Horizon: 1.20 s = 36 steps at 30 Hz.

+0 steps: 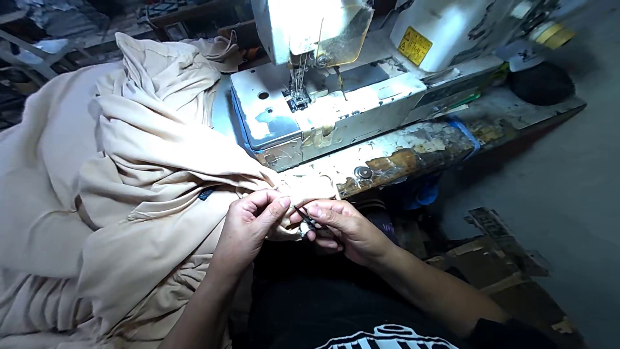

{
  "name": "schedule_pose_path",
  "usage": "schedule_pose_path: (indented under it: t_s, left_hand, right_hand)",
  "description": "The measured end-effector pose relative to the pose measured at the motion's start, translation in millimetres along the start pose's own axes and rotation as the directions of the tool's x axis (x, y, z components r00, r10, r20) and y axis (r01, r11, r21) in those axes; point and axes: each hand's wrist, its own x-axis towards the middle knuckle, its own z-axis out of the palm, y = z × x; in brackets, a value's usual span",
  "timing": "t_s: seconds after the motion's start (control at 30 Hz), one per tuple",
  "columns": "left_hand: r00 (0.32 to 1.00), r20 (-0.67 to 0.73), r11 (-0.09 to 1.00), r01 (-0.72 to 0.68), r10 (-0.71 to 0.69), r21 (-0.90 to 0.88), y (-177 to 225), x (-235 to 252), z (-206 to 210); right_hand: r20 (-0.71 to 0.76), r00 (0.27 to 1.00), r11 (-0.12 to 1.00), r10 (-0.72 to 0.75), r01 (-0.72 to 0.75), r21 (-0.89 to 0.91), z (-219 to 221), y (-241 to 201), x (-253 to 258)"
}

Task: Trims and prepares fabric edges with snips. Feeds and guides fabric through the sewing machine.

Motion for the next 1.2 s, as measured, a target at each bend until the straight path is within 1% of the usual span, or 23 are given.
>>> schedule_pose_path:
  t_s: [0.17,0.4,0.5,0.57,0.63,0.67,0.7,0.73,0.8,0.83,0.9,1.0,1.2]
  left_hand:
    - [1.0,0.004,1.0,0.0,0.0,0.004,0,1,0]
    - [0.998,0.058,1.0,0.02,-0.019,-0.019,-1,0,1]
    - [0.993,0.114,0.999,0.036,-0.032,-0.03,-3,-1,0]
    - [0.989,0.13,0.994,0.082,-0.072,-0.07,-5,0,-1]
    - [0.985,0.126,0.984,0.132,-0.117,-0.12,-6,1,-2]
    - [0.984,0.126,0.98,0.143,-0.125,-0.138,-5,1,-2]
    - [0.984,0.127,0.978,0.145,-0.126,-0.153,-4,1,-2]
    - [0.985,0.12,0.977,0.143,-0.124,-0.16,-4,1,-2]
    - [0.989,0.096,0.977,0.132,-0.117,-0.169,-6,1,0]
    - [0.99,0.083,0.977,0.127,-0.114,-0.173,-7,1,1]
    - [0.992,0.057,0.978,0.123,-0.115,-0.169,-7,2,4]
    - [0.993,0.043,0.978,0.117,-0.111,-0.173,-4,0,6]
    - [0.994,0.052,0.984,0.106,-0.099,-0.144,-5,-1,6]
  right_hand:
    - [0.002,1.0,1.0,-0.004,0.004,0.008,0,0,1]
    - [-0.005,1.0,1.0,0.009,-0.009,-0.011,-1,-4,4]
    - [-0.066,0.998,1.0,-0.01,0.011,0.013,1,-2,7]
    - [-0.069,0.997,0.999,-0.042,0.043,0.011,1,-1,6]
    - [-0.022,0.997,0.995,-0.07,0.068,-0.069,-3,-1,1]
    - [0.015,0.997,0.984,-0.072,0.073,-0.164,-5,-2,-2]
    - [0.044,0.995,0.956,-0.089,0.098,-0.278,-7,-2,-6]
    - [0.053,0.987,0.902,-0.149,0.157,-0.403,-9,-1,-11]
    - [0.042,0.947,0.74,-0.318,0.275,-0.614,-9,1,-16]
    - [0.03,0.922,0.674,-0.387,0.305,-0.673,-8,3,-16]
    - [0.023,0.886,0.594,-0.464,0.33,-0.733,-7,4,-15]
    - [0.045,0.864,0.53,-0.501,0.347,-0.774,-8,6,-11]
    - [0.053,0.864,0.513,-0.5,0.345,-0.786,-8,8,-9]
